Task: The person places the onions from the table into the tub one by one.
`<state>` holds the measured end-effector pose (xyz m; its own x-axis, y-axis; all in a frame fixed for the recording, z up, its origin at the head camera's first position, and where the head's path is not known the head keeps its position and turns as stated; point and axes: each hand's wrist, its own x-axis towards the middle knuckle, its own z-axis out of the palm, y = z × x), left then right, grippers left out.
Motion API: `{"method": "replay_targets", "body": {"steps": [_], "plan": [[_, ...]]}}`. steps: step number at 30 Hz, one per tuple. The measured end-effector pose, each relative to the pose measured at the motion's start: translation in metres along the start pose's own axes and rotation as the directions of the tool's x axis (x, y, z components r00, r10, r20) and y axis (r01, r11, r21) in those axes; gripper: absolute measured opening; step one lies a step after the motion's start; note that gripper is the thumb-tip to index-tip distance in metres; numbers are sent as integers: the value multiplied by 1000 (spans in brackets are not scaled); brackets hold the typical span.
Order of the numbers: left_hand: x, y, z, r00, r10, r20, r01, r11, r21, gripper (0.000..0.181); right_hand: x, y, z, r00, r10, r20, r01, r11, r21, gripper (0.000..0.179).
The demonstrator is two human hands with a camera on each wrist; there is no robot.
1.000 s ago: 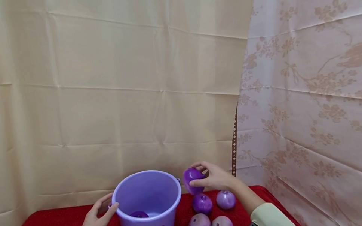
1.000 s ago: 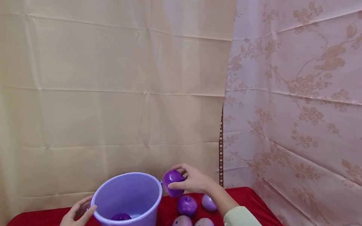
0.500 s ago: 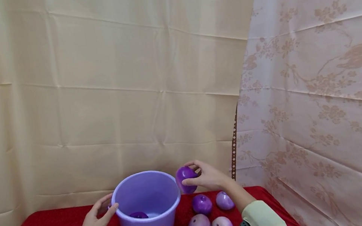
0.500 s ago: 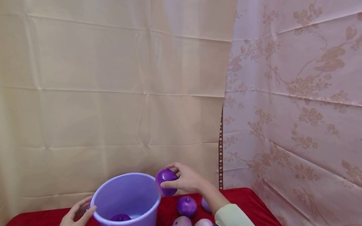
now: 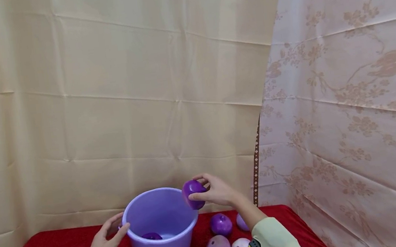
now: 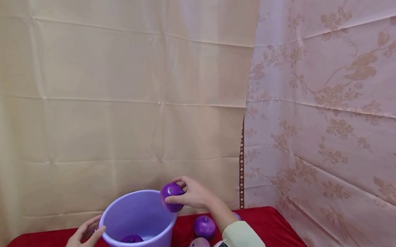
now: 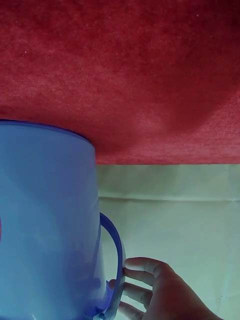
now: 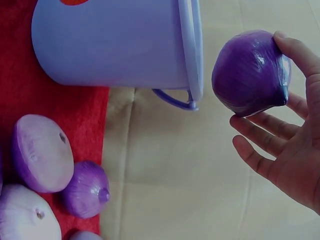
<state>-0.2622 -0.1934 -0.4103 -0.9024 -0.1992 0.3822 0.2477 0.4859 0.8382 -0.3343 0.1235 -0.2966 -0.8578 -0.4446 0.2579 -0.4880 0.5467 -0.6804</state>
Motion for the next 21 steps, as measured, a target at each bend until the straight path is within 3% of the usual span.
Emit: {"method": "replay_targets", "body": {"steps": [21], "plan": [[1,0,0,999,-28,18,28,1000,-6,49,13,-12,29,999,-6,43,6,1000,12,56]]}}
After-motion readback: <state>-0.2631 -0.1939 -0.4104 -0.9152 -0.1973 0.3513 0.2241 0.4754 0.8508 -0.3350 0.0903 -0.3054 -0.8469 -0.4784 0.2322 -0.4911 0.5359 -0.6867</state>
